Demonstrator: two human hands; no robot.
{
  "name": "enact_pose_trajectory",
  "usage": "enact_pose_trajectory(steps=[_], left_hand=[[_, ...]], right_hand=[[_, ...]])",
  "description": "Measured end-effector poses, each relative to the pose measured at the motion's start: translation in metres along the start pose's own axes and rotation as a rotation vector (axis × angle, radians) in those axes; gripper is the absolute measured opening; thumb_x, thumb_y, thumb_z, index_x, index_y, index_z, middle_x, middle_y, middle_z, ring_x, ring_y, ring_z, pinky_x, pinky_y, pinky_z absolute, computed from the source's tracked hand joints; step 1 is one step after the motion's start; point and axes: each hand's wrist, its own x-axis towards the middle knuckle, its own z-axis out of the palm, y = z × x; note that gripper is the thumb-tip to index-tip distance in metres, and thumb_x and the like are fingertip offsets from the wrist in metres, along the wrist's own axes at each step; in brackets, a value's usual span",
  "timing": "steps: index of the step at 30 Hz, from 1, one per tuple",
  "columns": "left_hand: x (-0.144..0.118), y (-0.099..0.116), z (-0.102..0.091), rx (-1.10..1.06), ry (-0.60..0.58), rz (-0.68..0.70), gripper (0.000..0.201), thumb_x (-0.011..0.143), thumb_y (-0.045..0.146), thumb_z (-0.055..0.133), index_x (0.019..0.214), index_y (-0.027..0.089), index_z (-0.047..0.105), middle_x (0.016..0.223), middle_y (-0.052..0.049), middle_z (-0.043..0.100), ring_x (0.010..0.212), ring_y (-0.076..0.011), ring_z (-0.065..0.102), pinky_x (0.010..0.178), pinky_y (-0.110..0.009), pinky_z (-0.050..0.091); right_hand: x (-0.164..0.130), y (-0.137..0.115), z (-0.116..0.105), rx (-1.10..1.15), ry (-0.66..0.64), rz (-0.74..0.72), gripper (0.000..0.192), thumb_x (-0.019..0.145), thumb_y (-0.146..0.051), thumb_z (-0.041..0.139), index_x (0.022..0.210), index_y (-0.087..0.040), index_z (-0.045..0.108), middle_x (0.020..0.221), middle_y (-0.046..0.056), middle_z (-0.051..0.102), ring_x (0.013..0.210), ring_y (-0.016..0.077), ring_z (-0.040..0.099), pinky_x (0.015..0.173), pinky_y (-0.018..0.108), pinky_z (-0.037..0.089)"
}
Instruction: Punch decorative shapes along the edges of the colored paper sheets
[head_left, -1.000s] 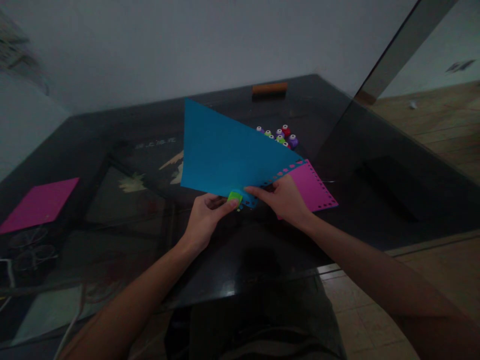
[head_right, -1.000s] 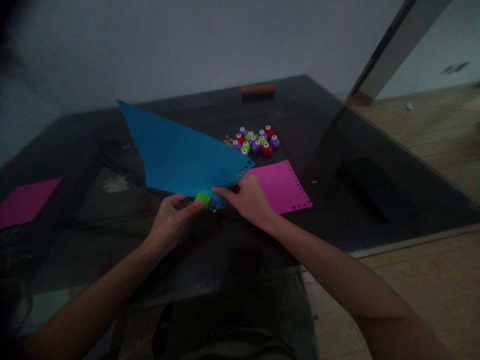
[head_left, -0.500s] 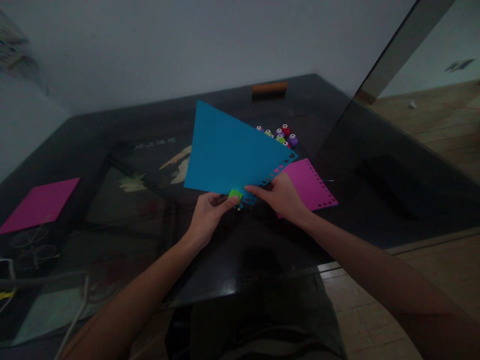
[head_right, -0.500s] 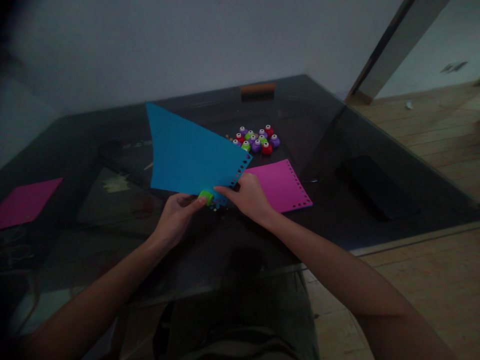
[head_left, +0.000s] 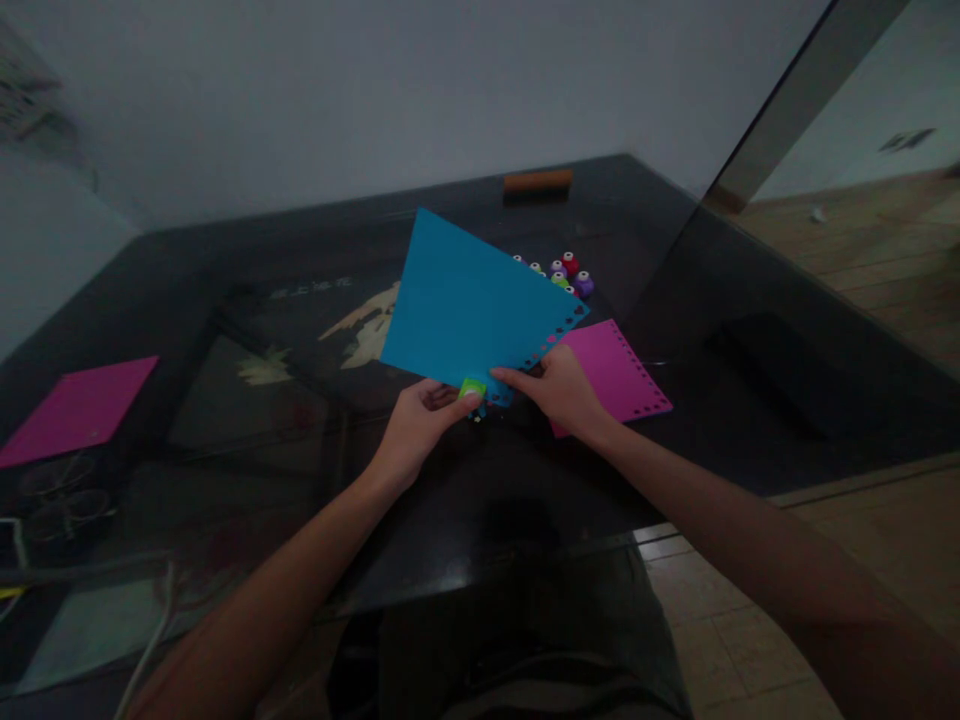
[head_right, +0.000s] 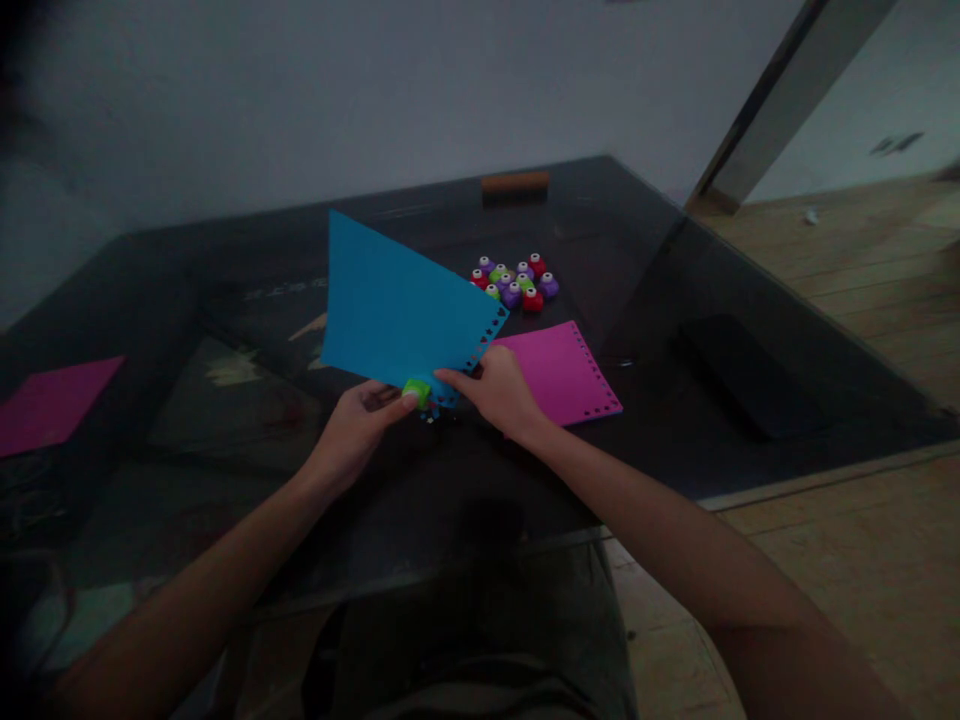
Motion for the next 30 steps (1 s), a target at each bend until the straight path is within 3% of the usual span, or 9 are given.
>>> enact_pose_trajectory(steps=[9,15,18,22,27,30], left_hand=[[0.001,0.010,-0.010,0.172,-0.048,-0.063,0.042,0.063,0.036,0.078,0.096,0.014,0.065,0.096,-0.007,0.073,0.086,-0.0216,0.069,0.084,-0.037,0.052],[0.004,0.011,-0.013,0.335,-0.079,-0.060,0.045,0.061,0.035,0.077,0.097,0.013,0.062,0.101,-0.010,0.070,0.084,-0.0226,0.068,0.078,-0.037,0.052],[0.005,0.009,-0.015,0.407,-0.140,-0.024,0.042,0.064,0.035,0.074,0.098,0.013,0.061,0.098,-0.010,0.070,0.083,-0.0218,0.067,0.078,-0.037,0.052],[0.005,0.007,-0.017,0.501,-0.174,0.059,0.040,0.068,0.032,0.070,0.103,0.014,0.061,0.100,-0.009,0.069,0.082,-0.0203,0.067,0.076,-0.035,0.053],[0.004,0.005,-0.019,0.740,-0.145,0.191,0.038,0.071,0.025,0.066,0.108,0.017,0.060,0.098,-0.006,0.069,0.076,-0.0177,0.065,0.071,-0.033,0.053],[0.004,0.003,-0.020,0.846,-0.115,0.292,0.040,0.070,0.016,0.064,0.110,0.015,0.059,0.102,-0.007,0.067,0.084,-0.0197,0.065,0.079,-0.036,0.053]], right_hand=[[0.001,0.000,-0.001,0.042,0.012,-0.005,0.009,0.077,-0.029,0.066,0.078,-0.021,0.066,0.090,0.004,0.073,0.082,0.0210,0.065,0.077,0.034,0.049],[0.000,-0.003,-0.002,-0.017,0.021,0.044,0.018,0.077,-0.033,0.066,0.068,-0.018,0.062,0.072,0.002,0.069,0.063,0.0168,0.059,0.059,0.028,0.044],[0.001,-0.003,-0.002,-0.026,0.021,0.045,0.019,0.077,-0.033,0.066,0.067,-0.018,0.062,0.071,0.002,0.069,0.063,0.0166,0.059,0.060,0.027,0.044],[0.002,-0.001,-0.003,0.001,0.021,0.033,0.014,0.077,-0.032,0.066,0.074,-0.018,0.065,0.085,0.004,0.072,0.075,0.0195,0.064,0.070,0.031,0.047],[0.003,0.004,-0.003,0.033,0.035,0.036,0.015,0.077,-0.033,0.066,0.074,-0.019,0.065,0.085,0.005,0.072,0.076,0.0211,0.064,0.073,0.033,0.049],[0.003,0.005,-0.003,0.084,0.039,0.018,0.013,0.077,-0.032,0.066,0.078,-0.019,0.066,0.093,0.005,0.073,0.084,0.0221,0.065,0.080,0.035,0.049]])
